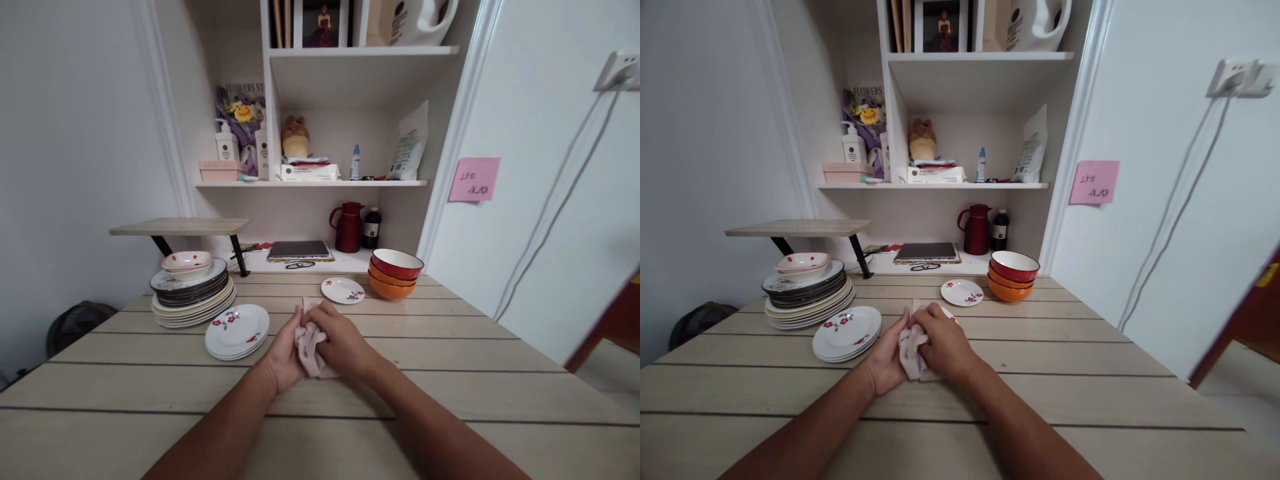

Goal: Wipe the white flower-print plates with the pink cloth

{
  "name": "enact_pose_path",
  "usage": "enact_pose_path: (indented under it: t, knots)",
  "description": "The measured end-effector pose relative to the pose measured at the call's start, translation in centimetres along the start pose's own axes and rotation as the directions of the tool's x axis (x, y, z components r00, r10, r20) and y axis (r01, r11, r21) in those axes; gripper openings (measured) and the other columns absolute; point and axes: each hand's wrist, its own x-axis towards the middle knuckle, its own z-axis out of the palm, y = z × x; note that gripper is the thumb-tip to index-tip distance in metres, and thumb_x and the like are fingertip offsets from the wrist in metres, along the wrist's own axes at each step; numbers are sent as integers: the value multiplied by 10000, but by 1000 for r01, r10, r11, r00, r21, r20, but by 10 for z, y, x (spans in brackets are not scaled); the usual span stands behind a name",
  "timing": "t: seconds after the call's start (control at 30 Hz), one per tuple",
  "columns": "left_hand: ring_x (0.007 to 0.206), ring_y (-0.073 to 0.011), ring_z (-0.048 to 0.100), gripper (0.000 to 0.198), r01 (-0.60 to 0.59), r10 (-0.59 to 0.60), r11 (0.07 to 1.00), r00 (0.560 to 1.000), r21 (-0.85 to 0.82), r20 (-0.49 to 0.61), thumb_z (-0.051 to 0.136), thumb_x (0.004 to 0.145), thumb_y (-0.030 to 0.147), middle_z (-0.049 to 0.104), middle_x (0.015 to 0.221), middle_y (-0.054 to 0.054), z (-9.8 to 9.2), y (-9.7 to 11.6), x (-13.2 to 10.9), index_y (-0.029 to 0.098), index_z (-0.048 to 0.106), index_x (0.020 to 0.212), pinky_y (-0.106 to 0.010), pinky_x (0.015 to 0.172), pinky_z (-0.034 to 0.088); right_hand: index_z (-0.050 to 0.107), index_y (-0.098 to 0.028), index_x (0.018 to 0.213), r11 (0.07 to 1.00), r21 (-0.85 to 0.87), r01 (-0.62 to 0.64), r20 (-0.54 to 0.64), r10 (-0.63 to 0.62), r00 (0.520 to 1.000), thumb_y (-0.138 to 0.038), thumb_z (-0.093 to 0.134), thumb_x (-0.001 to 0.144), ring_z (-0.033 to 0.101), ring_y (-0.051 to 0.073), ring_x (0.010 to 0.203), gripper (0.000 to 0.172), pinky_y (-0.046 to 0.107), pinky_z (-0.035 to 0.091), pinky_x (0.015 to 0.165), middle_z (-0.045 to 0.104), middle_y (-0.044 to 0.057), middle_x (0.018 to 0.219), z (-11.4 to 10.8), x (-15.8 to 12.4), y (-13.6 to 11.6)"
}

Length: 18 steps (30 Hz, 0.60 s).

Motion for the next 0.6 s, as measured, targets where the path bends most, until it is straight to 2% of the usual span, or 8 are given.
enact_pose_path:
  t: [0.13,0.27,0.4,0.5,0.6]
  knots:
    - [972,-264,664,479,2,-1,1000,997,-8,78,501,861,536,730,971,-110,3,-7,2,148,647,1101,-414,941,436,576,-272,1044,994,-5,-106,-105,105,989,-49,526,676,524,158,878,432,248,378,755,499,17,1062,-2,5,10]
    - [984,-257,660,457,-34,34,999,997,-12,71,488,880,505,722,1020,-105,4,-8,1,157,633,1137,-427,961,425,588,-267,1026,982,-20,-187,-131,183,974,-78,538,706,536,158,855,375,242,367,729,516,19,1048,-7,5,17]
    - [1016,-250,649,441,-93,95,995,992,-37,79,486,893,458,706,1085,-107,-2,-2,-1,149,612,1182,-410,970,425,583,-267,1028,978,-80,-191,-94,183,979,-93,553,701,540,167,864,371,243,353,698,529,20,1046,-8,2,16]
    - [1024,-256,646,463,-124,127,991,990,-48,69,480,895,459,703,1093,-113,-9,5,-2,146,591,1217,-419,956,435,573,-261,1040,978,-110,-178,-58,172,983,-88,551,686,546,175,875,395,249,356,693,533,29,1063,0,1,16]
    - [1010,-253,652,446,-130,133,990,989,-48,60,472,902,448,708,1080,-110,-14,8,-3,153,593,1213,-422,946,440,511,-268,1147,986,-66,-152,-85,147,986,-51,528,655,555,180,905,538,251,367,703,539,35,1135,11,2,14]
